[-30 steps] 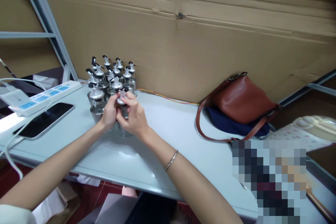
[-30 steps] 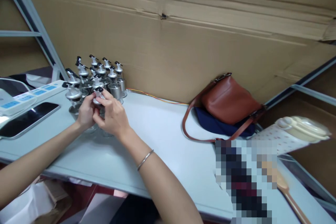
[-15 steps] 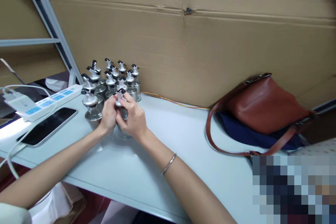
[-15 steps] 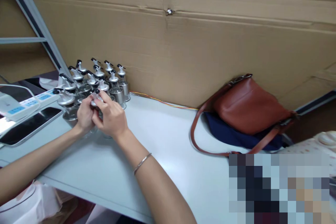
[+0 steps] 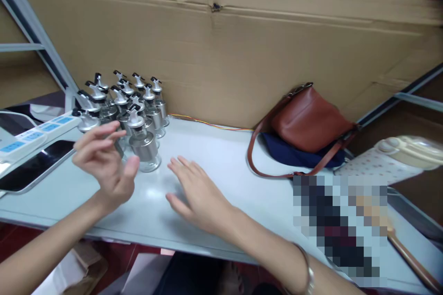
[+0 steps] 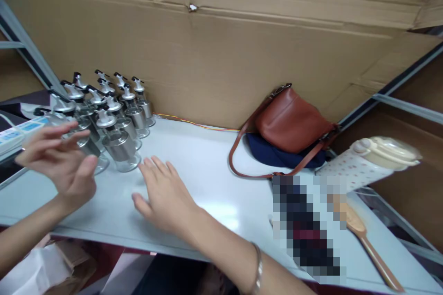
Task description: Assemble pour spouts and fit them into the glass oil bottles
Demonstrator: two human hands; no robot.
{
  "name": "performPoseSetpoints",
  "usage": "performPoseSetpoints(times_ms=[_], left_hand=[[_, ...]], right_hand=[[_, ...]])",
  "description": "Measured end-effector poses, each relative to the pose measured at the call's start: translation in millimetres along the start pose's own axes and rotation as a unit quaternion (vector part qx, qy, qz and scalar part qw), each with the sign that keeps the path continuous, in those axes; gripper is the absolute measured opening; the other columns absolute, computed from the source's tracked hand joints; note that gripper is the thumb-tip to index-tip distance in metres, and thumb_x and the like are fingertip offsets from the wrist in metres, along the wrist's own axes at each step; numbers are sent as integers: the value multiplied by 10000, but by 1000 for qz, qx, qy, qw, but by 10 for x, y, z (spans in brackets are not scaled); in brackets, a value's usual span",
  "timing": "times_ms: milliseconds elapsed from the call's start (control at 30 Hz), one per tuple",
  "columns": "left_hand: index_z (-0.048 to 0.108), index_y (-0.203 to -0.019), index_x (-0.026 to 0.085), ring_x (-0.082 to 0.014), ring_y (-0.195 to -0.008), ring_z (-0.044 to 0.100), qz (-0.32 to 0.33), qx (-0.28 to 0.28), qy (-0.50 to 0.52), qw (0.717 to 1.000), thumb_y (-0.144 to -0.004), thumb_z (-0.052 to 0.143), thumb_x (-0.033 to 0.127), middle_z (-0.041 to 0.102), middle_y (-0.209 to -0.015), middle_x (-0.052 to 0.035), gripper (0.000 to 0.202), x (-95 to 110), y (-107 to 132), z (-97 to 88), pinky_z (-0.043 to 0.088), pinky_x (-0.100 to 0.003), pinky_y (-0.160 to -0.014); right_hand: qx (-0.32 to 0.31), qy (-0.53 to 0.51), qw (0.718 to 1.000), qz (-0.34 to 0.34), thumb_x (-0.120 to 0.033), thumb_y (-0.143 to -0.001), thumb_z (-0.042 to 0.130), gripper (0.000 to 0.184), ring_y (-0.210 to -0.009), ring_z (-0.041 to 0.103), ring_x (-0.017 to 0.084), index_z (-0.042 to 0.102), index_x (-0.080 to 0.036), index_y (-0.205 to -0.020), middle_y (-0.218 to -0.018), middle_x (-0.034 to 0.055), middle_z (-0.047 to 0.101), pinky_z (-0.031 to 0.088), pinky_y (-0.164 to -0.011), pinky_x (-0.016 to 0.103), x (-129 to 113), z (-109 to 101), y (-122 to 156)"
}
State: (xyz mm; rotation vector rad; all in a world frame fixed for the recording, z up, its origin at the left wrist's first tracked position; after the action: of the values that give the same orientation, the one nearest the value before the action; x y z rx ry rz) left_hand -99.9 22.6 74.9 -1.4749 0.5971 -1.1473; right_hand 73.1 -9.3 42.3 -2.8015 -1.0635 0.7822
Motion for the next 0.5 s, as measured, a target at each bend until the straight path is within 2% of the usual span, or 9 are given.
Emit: performPoseSetpoints(times_ms=[100,133,233,267,300,333,433,467,500], left_hand=[[561,-1044,351,-268,-1121,557,2,-95,-24,995,-712,641,157,543,-1154,-24,393,229,195,44,493,-476,-953],[560,-1052,338,-262,-1126,558,-12,-159,-28,987,-737,600,136,555,-1135,-29,376,277,285,99,482,-466,-979],[478,-1208,298,-241,-1237,507,-3,-466,-23,884,-833,482,139,523,-1289,-79,408,392,634,372,479,-409,-1008],[443,-1259,287,-240,-1281,471,24,-524,-30,851,-846,481,152,478,-1358,-94,436,407,706,434,474,-396,-1016],[416,-1292,284,-241,-1320,429,50,-532,-47,844,-846,495,159,433,-1407,-98,470,395,708,471,458,-394,-1036],[402,-1308,289,-244,-1347,391,76,-494,-71,863,-833,523,161,401,-1431,-93,507,356,638,484,426,-403,-1067],[448,-1282,299,-257,-1374,325,106,-211,-154,959,-706,662,186,362,-1435,-46,624,108,191,358,236,-442,-1180],[475,-1263,282,-269,-1376,303,119,-139,-172,968,-645,700,237,350,-1437,-42,659,10,53,310,185,-453,-1194],[464,-1267,266,-273,-1395,242,120,-117,-185,968,-589,726,292,338,-1439,-48,728,-98,-60,297,160,-458,-1197]], right_hand=[[-73,-3,997,-2,-485,-904,479,719,-1456,153,282,287,-76,-1463,-1548,147,244,174,-1183,518,35,92,552],[-93,-10,996,-17,-522,-890,489,765,-1460,137,263,251,-95,-1479,-1554,131,226,146,-1192,508,50,128,701],[-125,9,992,-24,-561,-857,530,863,-1467,76,252,162,-125,-1505,-1568,113,149,104,-1200,507,152,231,980],[-129,23,991,-30,-553,-842,558,891,-1467,66,263,150,-121,-1507,-1569,119,134,112,-1198,512,182,266,1022],[-126,39,991,-32,-520,-836,586,896,-1466,69,272,150,-115,-1506,-1570,123,128,125,-1198,513,210,296,1043],[-119,57,991,-32,-461,-842,601,873,-1465,80,277,154,-111,-1505,-1571,122,126,138,-1198,512,231,323,1051],[-97,96,990,-39,-244,-894,526,697,-1458,142,271,197,-105,-1493,-1571,106,165,191,-1193,504,256,376,1034],[-94,104,989,-42,-203,-906,492,655,-1454,161,270,210,-100,-1488,-1568,107,181,210,-1189,505,256,384,1027],[-92,108,989,-46,-193,-912,478,635,-1451,174,273,218,-93,-1483,-1566,112,189,223,-1185,508,255,388,1022]])
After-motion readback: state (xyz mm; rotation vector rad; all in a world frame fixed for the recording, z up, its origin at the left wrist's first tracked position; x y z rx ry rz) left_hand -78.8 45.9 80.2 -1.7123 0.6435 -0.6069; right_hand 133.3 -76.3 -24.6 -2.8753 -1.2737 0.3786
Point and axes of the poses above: each hand's wrist, its own y-axis away from the middle knuckle, its own z-axis out of the palm, x = y × z, the point moved 4 cm from there along -y, towards the middle knuckle
